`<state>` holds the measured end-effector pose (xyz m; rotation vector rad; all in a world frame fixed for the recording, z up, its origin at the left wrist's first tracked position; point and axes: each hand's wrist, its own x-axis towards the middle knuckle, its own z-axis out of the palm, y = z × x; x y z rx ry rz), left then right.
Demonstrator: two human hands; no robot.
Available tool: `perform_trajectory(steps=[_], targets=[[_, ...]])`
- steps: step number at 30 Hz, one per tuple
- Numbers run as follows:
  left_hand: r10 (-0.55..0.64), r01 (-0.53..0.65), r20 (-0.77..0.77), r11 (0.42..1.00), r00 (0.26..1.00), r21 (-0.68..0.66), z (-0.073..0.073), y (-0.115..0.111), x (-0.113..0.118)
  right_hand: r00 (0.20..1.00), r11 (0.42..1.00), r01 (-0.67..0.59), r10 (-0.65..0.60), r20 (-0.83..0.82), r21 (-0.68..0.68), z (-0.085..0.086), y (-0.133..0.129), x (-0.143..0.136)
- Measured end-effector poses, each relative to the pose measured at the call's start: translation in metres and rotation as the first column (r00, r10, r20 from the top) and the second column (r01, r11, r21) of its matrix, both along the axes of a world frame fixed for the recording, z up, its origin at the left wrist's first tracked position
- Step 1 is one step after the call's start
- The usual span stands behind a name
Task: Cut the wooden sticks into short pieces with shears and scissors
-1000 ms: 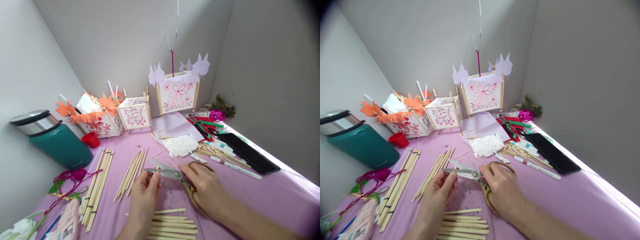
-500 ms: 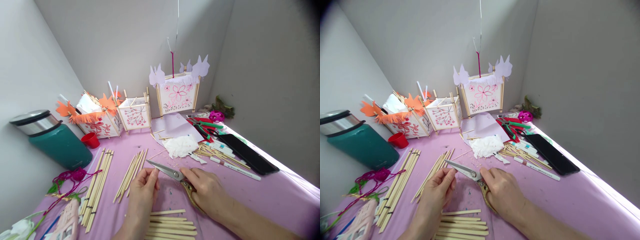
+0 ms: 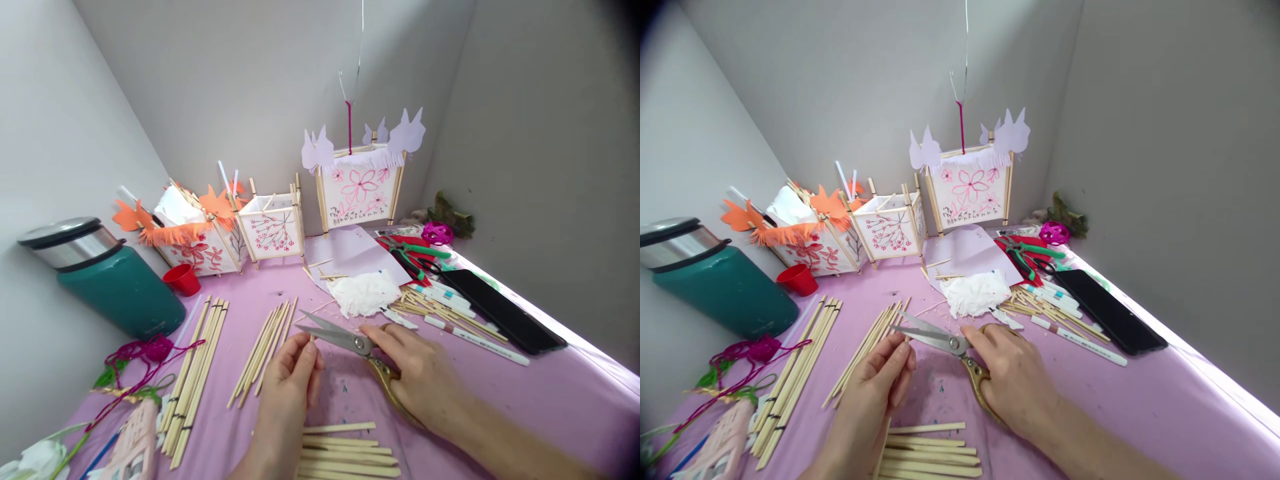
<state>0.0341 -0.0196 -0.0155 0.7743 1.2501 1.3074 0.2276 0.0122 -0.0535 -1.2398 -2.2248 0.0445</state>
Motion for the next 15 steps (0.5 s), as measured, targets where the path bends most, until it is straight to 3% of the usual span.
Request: perform_trajectory(steps=[7, 15], targets=[[-0.086, 0.084, -0.073, 0.996, 0.994, -0.027, -0.0014, -0.0016, -0.0016, 0.999, 0.999, -0.025, 0.023, 0.048, 0.043, 0.0032, -0.0033, -0.0045], [-0.062, 0.06, -0.138, 0.998, 0.989, -0.017, -0.0089, -0.0014, -0.002, 0.998, 0.999, -0.032, 0.03, 0.054, 0.028, 0.0002, -0.0047, -0.0048]])
